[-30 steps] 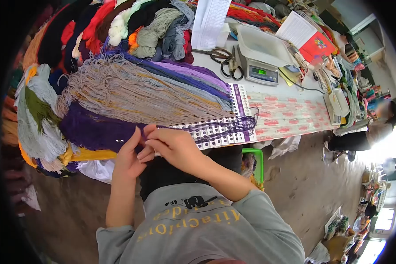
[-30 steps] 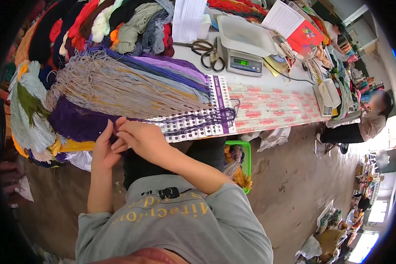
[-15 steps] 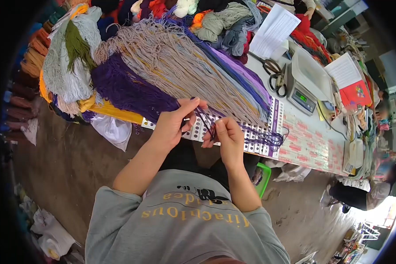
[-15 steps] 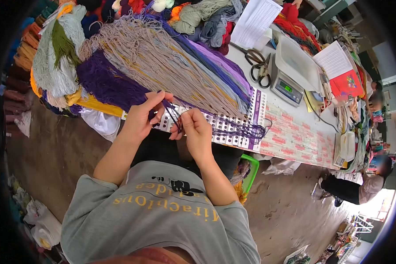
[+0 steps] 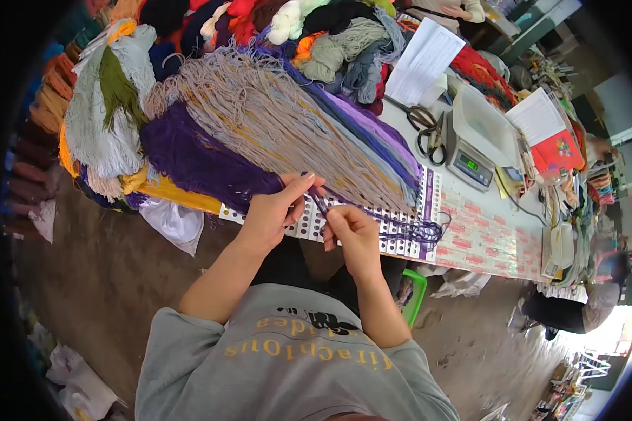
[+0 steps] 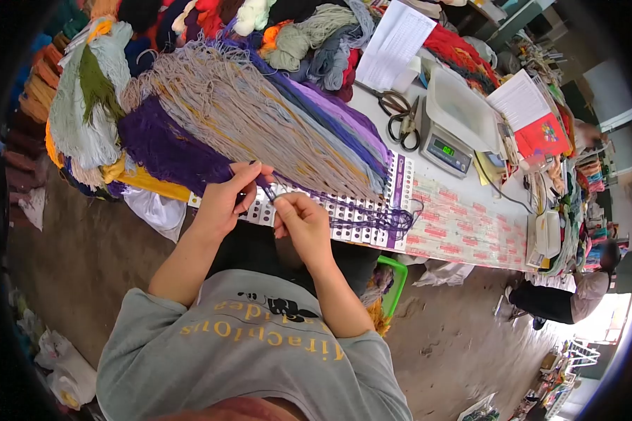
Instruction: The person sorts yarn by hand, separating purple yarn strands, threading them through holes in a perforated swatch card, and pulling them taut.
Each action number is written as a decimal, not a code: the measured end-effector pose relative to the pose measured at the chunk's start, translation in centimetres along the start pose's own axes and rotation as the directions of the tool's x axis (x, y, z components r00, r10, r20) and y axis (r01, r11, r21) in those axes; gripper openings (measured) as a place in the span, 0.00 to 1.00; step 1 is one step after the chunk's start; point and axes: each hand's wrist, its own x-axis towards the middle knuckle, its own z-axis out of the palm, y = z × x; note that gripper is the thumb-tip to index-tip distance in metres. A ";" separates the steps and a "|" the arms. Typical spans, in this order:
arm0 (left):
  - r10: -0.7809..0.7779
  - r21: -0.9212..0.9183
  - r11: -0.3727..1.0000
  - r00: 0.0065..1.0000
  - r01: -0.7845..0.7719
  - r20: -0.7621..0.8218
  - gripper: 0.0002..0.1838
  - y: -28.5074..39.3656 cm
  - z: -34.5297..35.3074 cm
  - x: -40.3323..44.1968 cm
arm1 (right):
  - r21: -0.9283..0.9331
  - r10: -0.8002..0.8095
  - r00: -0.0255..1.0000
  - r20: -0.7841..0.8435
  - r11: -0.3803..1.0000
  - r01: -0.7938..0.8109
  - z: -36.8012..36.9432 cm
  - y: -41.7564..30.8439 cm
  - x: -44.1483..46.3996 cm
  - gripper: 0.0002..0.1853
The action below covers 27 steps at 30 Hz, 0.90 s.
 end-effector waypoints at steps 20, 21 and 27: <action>0.026 -0.052 0.998 0.999 -0.024 0.042 0.14 0.0 -0.2 -0.2 | 0.084 -0.114 0.990 -0.078 0.989 0.120 0.6 0.1 -0.4 0.12; 0.020 -0.063 0.998 0.999 -0.017 0.040 0.14 0.0 -0.3 -0.2 | 0.084 -0.113 0.990 -0.080 0.989 0.120 0.7 0.0 -0.4 0.12; -0.050 -0.169 0.984 0.997 0.058 0.055 0.14 0.4 -0.1 0.0 | 0.051 -0.110 0.990 -0.091 0.992 0.115 0.7 -0.1 -0.4 0.13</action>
